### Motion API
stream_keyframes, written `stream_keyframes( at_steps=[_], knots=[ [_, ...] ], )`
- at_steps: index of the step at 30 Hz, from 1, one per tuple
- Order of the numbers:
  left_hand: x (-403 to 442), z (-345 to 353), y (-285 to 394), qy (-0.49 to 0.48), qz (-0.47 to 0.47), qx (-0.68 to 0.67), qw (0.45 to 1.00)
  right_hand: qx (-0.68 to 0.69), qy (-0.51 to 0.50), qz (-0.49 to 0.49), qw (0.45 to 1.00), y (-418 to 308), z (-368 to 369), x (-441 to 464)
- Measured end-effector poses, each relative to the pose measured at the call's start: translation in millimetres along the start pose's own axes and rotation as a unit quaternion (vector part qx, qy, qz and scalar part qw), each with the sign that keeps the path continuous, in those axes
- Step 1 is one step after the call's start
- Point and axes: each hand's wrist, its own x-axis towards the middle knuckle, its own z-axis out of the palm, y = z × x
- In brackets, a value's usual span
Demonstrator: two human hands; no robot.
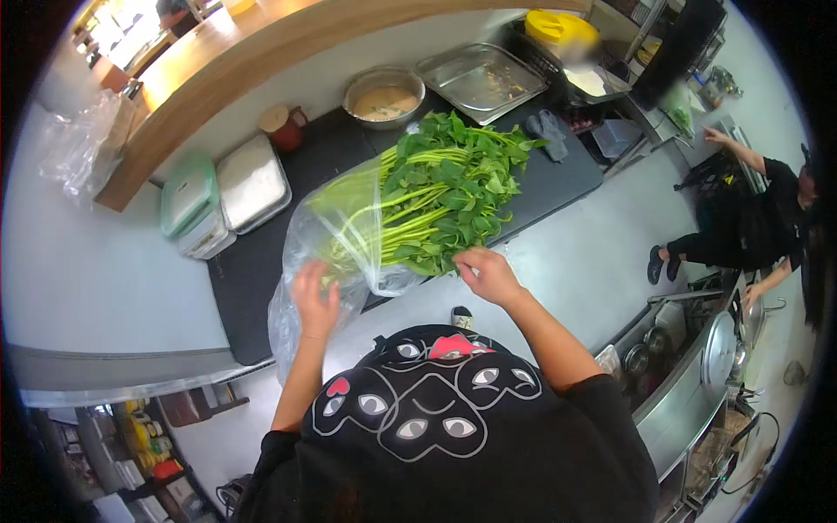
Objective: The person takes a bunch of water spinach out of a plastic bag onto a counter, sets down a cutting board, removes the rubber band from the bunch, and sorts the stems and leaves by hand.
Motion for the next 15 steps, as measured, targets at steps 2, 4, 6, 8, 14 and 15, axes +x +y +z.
stream_keyframes(
  at_steps=[2,4,6,8,14,15],
  knots=[
    [0,-11,-11,-0.043,-0.101,0.137,0.984,-0.034,-0.028,-0.045,0.998,-9,2,17],
    [8,-24,-11,-0.120,-0.228,0.232,0.938,-0.106,-0.053,-0.105,0.987,-15,12,41],
    [3,-21,-37,-0.114,-0.277,0.130,0.945,-0.198,-0.093,-0.129,0.967,-25,23,66],
    [-10,14,-106,-0.054,-0.339,-0.084,0.935,-0.281,-0.150,-0.094,0.943,-37,31,90],
    [-28,76,-205,0.018,-0.457,-0.324,0.828,-0.395,-0.314,-0.004,0.863,-24,52,125],
    [-32,85,-212,-0.013,-0.448,-0.341,0.826,-0.392,-0.296,-0.008,0.871,-12,61,119]
  ],
)
